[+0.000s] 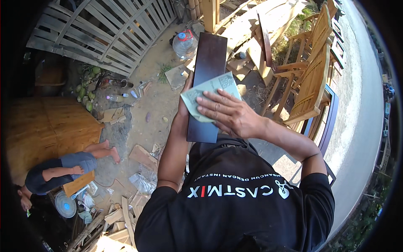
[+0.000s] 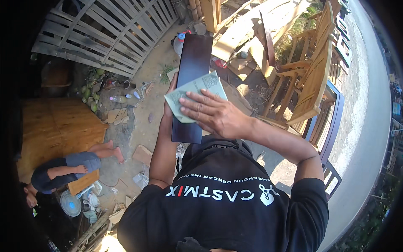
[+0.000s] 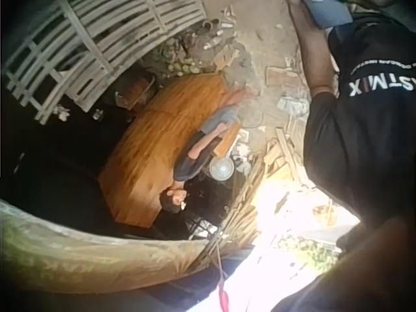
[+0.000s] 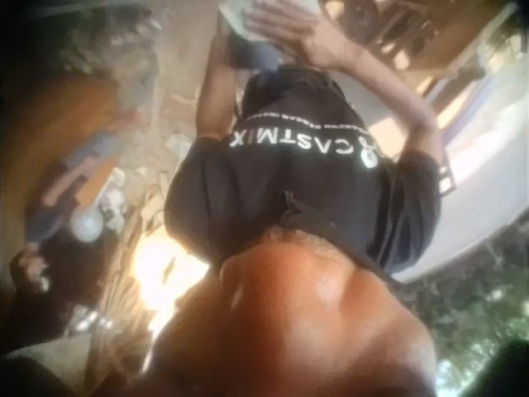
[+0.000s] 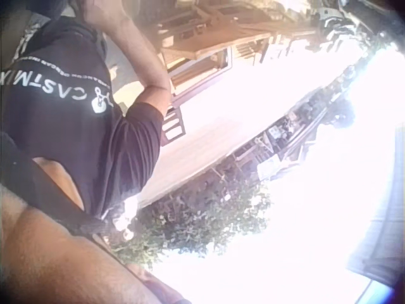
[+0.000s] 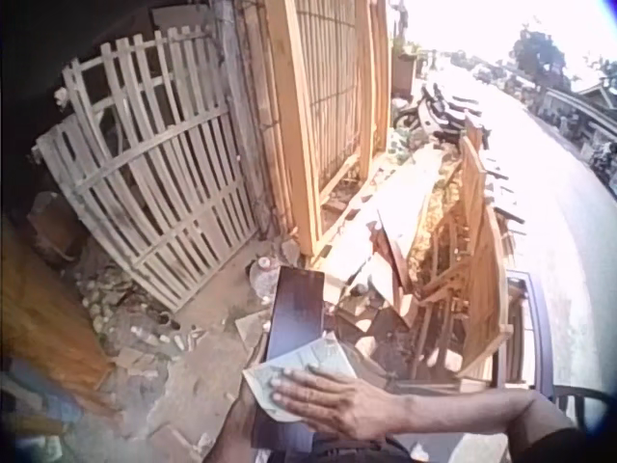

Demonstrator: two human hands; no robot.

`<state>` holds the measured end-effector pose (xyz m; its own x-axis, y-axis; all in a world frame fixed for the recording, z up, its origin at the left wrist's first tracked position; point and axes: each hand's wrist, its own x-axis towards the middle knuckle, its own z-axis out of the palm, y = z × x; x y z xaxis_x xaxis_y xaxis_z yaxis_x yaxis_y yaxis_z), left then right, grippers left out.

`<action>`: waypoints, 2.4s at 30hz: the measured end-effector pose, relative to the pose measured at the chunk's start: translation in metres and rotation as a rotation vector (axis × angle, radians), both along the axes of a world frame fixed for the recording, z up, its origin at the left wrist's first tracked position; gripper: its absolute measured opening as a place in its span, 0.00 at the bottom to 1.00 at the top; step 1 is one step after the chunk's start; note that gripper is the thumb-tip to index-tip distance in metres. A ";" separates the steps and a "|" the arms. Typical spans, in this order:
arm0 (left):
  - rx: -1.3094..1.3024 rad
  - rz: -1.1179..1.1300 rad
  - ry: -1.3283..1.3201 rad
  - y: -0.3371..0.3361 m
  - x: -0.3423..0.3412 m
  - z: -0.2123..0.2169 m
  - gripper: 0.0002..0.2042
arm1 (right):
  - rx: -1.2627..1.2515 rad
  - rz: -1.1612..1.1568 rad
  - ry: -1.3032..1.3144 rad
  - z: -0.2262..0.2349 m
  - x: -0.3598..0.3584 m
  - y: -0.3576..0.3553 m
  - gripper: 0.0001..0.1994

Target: The person sands a dark wooden panel by hand with sandpaper and then uses a spray gun to apply a finish to multiple dark wooden panels.

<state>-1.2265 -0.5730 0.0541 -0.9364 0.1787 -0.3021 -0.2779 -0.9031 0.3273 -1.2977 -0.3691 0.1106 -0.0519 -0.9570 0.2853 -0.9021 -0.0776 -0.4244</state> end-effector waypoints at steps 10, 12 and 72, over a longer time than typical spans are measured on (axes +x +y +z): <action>-0.092 0.230 0.051 -0.056 0.057 0.028 0.35 | -0.429 -0.329 0.194 0.034 -0.135 -0.156 0.20; -0.053 0.278 0.005 -0.075 0.061 0.020 0.35 | -0.416 -0.203 0.178 0.044 -0.099 -0.166 0.20; -0.247 1.348 0.293 -0.018 0.198 -0.003 0.43 | -0.313 0.890 0.042 0.019 0.056 -0.271 0.35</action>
<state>-1.0288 -0.5909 0.0515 -0.3763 -0.9256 0.0403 0.8511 -0.3282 0.4097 -1.2417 -0.6400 0.1298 0.6772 -0.5197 0.5209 -0.4706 -0.8501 -0.2364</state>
